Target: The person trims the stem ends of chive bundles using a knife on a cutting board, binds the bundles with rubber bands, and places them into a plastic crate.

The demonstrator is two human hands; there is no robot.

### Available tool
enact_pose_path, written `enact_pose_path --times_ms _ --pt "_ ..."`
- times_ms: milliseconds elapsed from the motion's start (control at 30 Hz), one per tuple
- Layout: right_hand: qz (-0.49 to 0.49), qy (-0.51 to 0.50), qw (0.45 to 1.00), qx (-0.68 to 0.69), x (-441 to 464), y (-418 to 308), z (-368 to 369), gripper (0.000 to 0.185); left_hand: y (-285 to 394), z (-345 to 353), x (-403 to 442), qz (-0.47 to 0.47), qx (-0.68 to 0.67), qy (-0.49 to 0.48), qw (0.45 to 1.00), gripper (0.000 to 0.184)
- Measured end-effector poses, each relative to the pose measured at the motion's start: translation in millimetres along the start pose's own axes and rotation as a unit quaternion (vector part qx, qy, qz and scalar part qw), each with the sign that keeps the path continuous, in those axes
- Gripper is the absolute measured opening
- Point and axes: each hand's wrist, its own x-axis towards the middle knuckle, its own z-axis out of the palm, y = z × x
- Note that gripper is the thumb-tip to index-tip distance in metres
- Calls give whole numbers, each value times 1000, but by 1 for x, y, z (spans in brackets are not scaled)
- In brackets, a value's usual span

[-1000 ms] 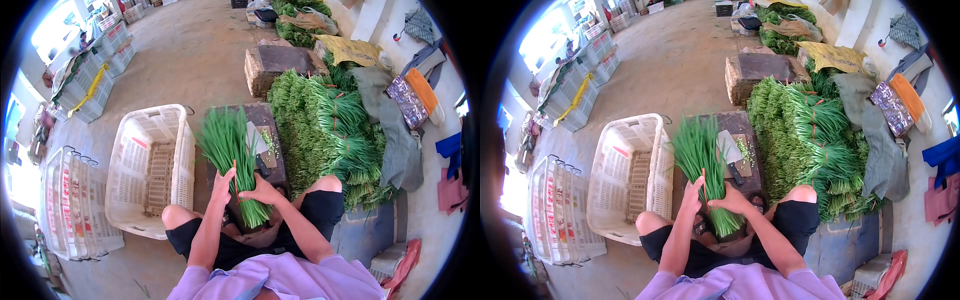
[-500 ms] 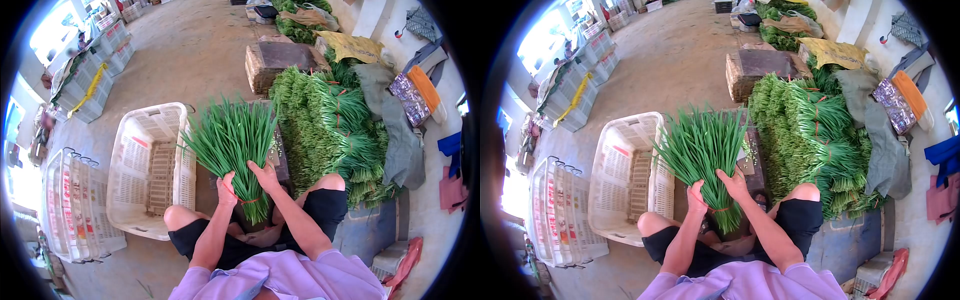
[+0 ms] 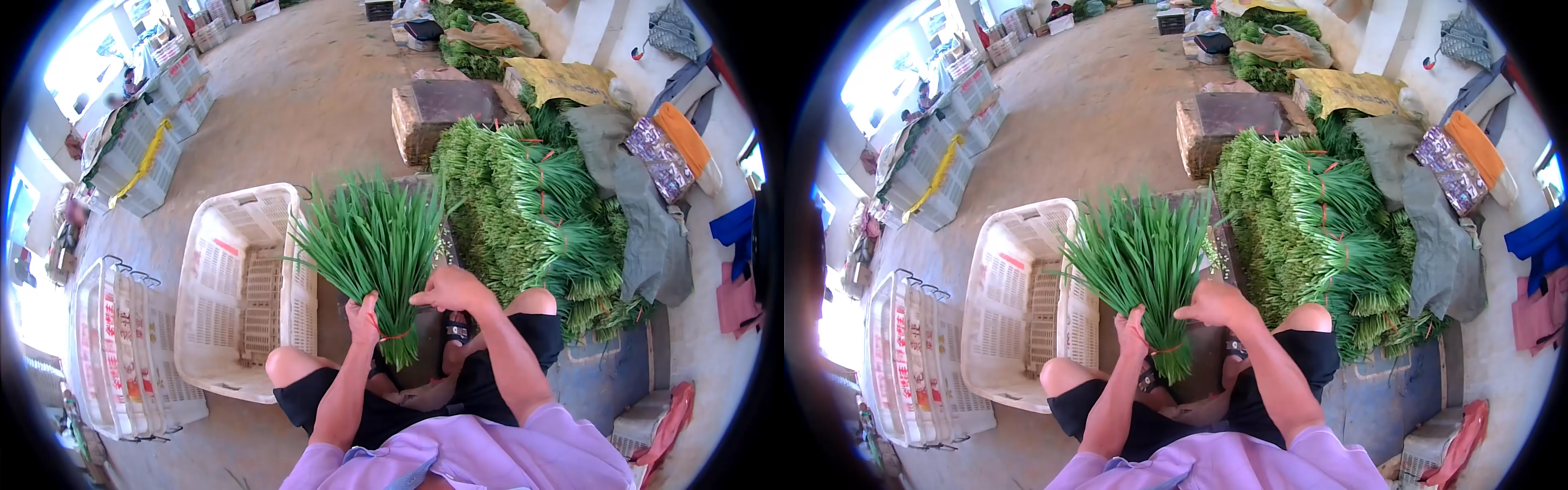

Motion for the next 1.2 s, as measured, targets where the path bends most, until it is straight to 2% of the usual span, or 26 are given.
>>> enact_pose_path --times_ms 33,100,133,167,200,267,333,467,600,700,800,867,900,933,967,1000,1067,1167,1200 --pt "3 1 1000 1 -12 -8 -12 45 -2 -1 1 -2 -1 -2 1000 15" --pt "-177 147 969 94 -26 -25 -28 27 -7 -7 4 19 49 -25 998 10" --pt "-175 149 969 94 -20 -30 -29 27 -9 -7 4 18 49 -29 998 10" --pt "-264 271 916 134 -11 -38 -29 21 -10 -7 5 23 63 -31 997 9" --pt "-347 385 838 169 -3 -42 -30 15 -11 -6 5 29 77 -33 996 7" --pt "-334 364 851 177 16 -36 -33 9 -4 3 -2 26 79 -29 996 7" --pt "-322 410 853 40 37 -26 -32 15 -1 4 -3 25 81 -23 996 6" --pt "-275 379 883 46 37 -18 -26 18 -1 1 -3 22 82 -40 996 6" --pt "-270 378 885 33 34 -14 -24 18 -4 -1 -1 12 93 -48 994 6" --pt "-262 377 887 -50 39 -10 -22 13 -3 3 -4 8 98 -46 994 8" --pt "-220 320 913 -126 45 -8 -21 9 -7 -1 -2 22 94 -50 994 10" --pt "-327 417 843 -94 55 -1 -23 6 -8 -2 -2 15 89 -51 995 10" --pt "-261 438 856 81 52 -2 -28 6 -8 -2 -2 8 84 -52 995 10" --pt "-188 443 839 253 45 -9 -40 7 -9 -3 0 10 82 -51 995 10" --pt "-142 369 790 468 33 -11 -53 10 -10 -4 0 9 75 -55 996 11" --pt "-216 362 758 498 28 -6 -56 11 -11 -6 0 7 68 -59 996 11" --pt "-256 262 757 541 9 -23 -47 11 -11 -6 1 5 75 -63 995 12" --pt "-236 103 869 423 -10 -42 -24 9 -9 -1 -2 -3 90 -56 994 12" --pt "-234 122 886 381 -10 -49 -14 15 -8 0 -2 -3 98 -49 994 13"
